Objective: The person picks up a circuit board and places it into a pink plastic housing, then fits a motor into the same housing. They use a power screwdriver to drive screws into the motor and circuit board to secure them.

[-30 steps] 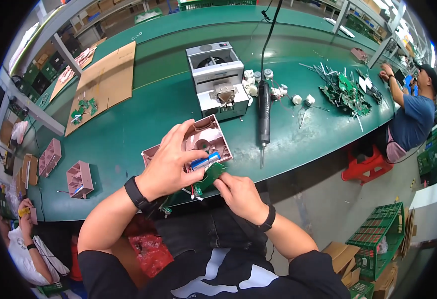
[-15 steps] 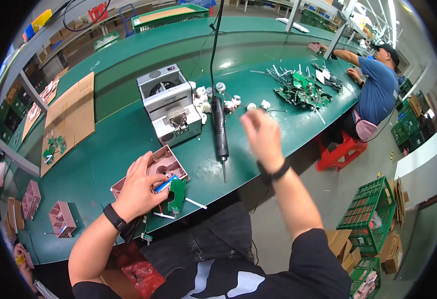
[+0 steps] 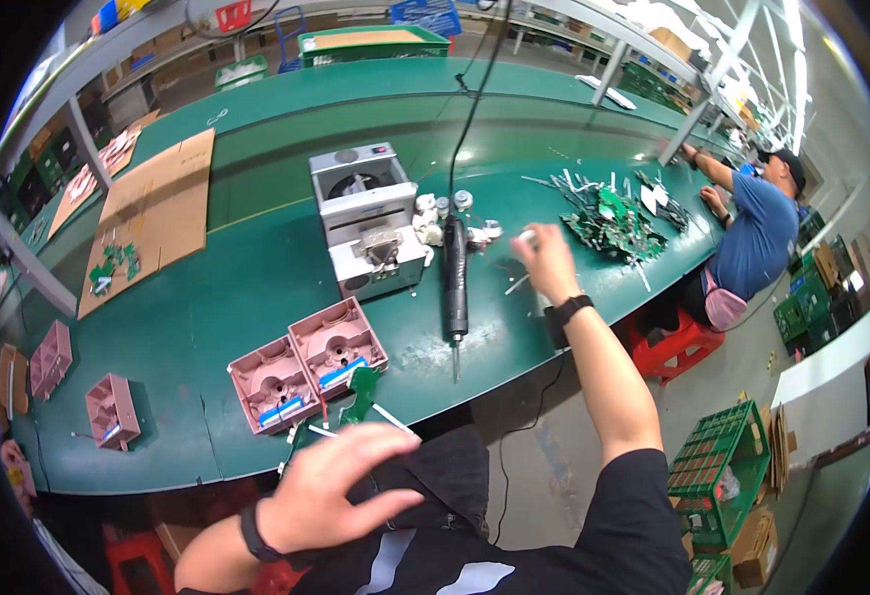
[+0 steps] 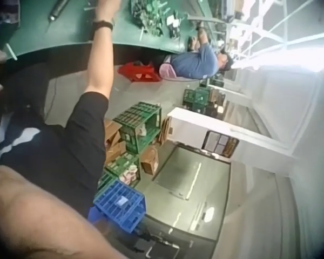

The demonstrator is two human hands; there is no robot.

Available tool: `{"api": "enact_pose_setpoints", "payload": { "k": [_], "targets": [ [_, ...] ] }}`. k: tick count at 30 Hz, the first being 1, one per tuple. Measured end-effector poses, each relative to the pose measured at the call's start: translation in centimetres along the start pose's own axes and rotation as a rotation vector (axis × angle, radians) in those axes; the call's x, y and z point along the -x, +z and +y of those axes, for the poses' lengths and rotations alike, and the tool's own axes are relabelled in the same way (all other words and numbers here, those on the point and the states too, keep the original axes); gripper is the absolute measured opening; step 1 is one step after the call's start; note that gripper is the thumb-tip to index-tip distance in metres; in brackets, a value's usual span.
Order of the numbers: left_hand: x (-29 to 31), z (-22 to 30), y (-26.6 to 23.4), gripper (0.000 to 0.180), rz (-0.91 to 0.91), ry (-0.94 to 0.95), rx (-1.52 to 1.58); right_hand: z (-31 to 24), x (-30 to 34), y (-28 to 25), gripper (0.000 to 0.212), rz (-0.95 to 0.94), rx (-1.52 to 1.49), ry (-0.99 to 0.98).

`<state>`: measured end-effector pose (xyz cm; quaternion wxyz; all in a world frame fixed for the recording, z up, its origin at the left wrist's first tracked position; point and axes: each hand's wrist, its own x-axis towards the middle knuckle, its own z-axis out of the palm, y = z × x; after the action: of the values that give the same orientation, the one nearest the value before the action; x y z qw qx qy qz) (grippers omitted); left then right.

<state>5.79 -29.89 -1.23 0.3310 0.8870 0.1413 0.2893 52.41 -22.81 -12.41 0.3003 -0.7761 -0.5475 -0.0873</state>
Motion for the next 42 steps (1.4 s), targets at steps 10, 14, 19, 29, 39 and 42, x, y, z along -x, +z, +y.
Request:
{"api": "enact_pose_setpoints", "payload": {
  "k": [10, 14, 19, 29, 39, 42],
  "targets": [
    [1.3, -2.2, 8.9, 0.038, -0.06, -0.519, 1.184, -13.2, 1.3, -10.2, 0.034, 0.175, -0.401, -0.204],
    [0.7, -2.9, 9.8, 0.051, 0.035, -0.612, 1.564, -16.9, 5.5, -10.0, 0.032, -0.04, -0.643, -0.274],
    [-0.6, -2.7, 9.4, 0.052, 0.166, -0.782, 1.899, -17.9, 14.7, -8.8, 0.039, -0.406, -0.802, -0.471],
    [5.6, -4.8, 12.4, 0.041, -0.004, -0.583, 1.994, -20.1, 21.6, -5.3, 0.045, -0.434, -1.232, -0.252],
    [6.7, -4.1, 10.1, 0.045, 0.057, -0.869, 1.91, -21.3, 20.1, -7.0, 0.054, -0.451, -0.855, -0.507],
    [7.8, -5.0, 10.3, 0.05, -0.035, -0.84, 1.858, -21.6, 19.2, -7.6, 0.05, -0.552, -0.817, -0.626]
  ]
}}
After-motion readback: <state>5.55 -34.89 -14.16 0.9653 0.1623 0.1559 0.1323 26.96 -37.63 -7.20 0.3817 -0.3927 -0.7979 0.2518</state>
